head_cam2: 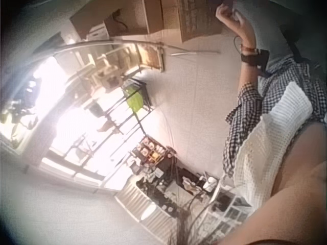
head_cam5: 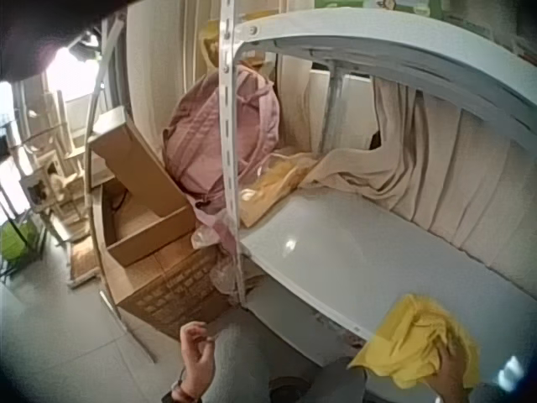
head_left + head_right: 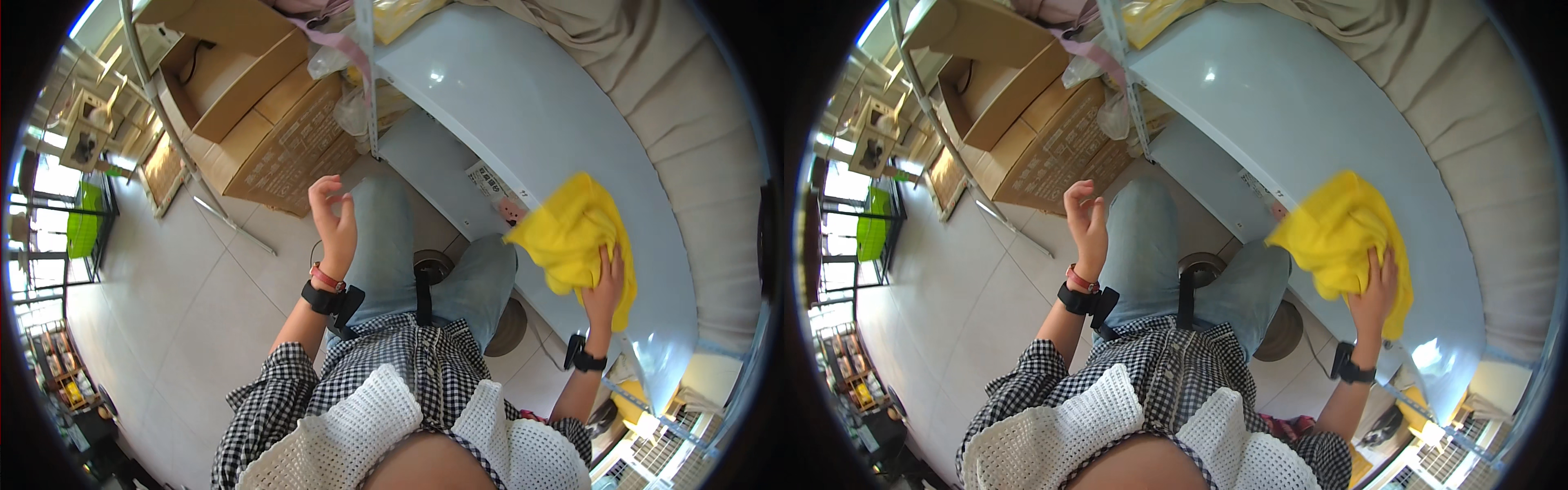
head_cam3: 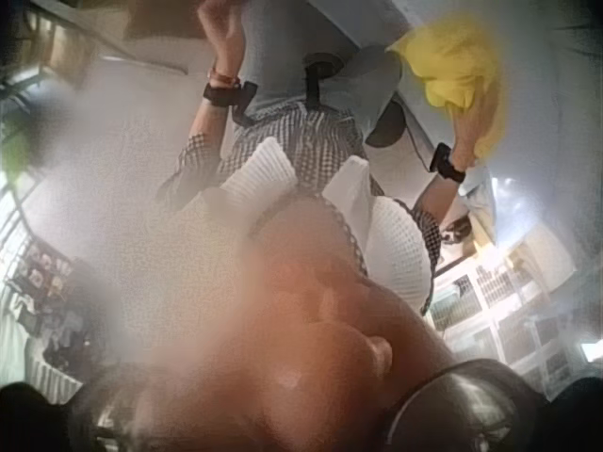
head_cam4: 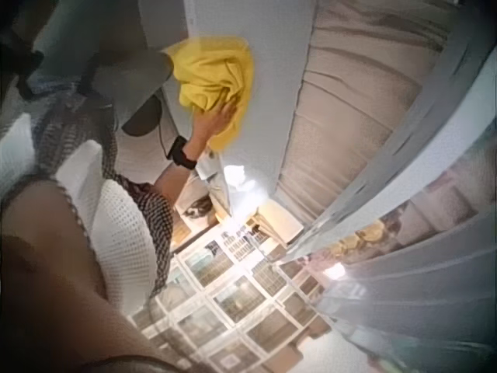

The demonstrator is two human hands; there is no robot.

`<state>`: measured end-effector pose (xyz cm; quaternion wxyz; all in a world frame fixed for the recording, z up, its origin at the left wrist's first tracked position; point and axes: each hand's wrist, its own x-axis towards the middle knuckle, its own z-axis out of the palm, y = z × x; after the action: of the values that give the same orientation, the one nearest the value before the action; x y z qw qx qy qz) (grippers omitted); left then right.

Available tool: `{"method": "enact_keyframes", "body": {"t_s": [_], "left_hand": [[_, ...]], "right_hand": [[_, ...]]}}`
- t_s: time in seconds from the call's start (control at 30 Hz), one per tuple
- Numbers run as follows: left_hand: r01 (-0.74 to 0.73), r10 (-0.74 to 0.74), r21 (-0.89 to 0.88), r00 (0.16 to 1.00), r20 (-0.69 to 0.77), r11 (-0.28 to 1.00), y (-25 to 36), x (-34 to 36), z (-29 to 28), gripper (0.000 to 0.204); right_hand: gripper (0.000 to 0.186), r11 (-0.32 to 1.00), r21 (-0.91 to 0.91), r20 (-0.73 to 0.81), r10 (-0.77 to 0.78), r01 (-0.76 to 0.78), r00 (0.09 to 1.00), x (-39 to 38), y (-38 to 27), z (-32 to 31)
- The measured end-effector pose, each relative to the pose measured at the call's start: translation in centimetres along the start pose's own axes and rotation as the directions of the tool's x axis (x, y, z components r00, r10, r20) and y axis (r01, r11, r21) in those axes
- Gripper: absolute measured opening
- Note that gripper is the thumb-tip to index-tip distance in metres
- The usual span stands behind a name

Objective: Using a yellow cloth to wipe down white shelves in a pet shop.

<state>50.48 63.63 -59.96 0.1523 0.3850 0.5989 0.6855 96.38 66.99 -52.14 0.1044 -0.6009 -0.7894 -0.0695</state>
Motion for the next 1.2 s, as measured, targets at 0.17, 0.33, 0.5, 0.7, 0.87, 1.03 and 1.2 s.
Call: {"method": "enact_keyframes", "body": {"t_s": [0.17,0.33,0.5,0.7,0.87,1.03,1.2], "left_hand": [[0.065,-0.066,0.012,0.993,0.098,0.998,-0.9,-1.0,0.8,0.029],[0.073,-0.076,0.050,0.995,0.070,0.996,-1.1,-1.9,-0.3,0.029],[0.098,-0.102,0.076,0.994,0.045,0.992,-1.3,-2.8,-1.1,0.029],[0.119,-0.117,0.112,0.993,-0.025,0.987,-0.8,-2.9,-2.7,0.030],[0.138,-0.134,0.166,0.990,-0.032,0.977,-1.4,-3.3,-4.1,0.031],[0.071,-0.071,0.186,0.997,-0.004,0.980,-0.6,-3.1,-3.3,0.028],[0.016,-0.034,0.247,0.997,0.069,0.969,0.6,-3.1,-2.4,0.025]], "right_hand": [[0.073,0.992,-0.038,0.036,-0.122,0.123,0.992,0.1,-0.2,0.6],[0.070,0.951,-0.017,0.121,-0.305,0.309,0.945,8.7,-9.5,1.1],[0.067,0.826,0.112,0.103,-0.562,0.552,0.821,20.0,-18.1,2.4],[0.066,0.771,0.148,0.072,-0.633,0.619,0.771,29.1,-27.7,5.3],[0.066,0.752,0.199,0.120,-0.655,0.628,0.746,31.0,-28.9,4.8],[0.067,0.760,0.227,0.170,-0.647,0.609,0.743,31.3,-29.6,4.9],[0.062,0.758,0.308,0.179,-0.640,0.575,0.747,30.3,-27.7,4.7]]}}
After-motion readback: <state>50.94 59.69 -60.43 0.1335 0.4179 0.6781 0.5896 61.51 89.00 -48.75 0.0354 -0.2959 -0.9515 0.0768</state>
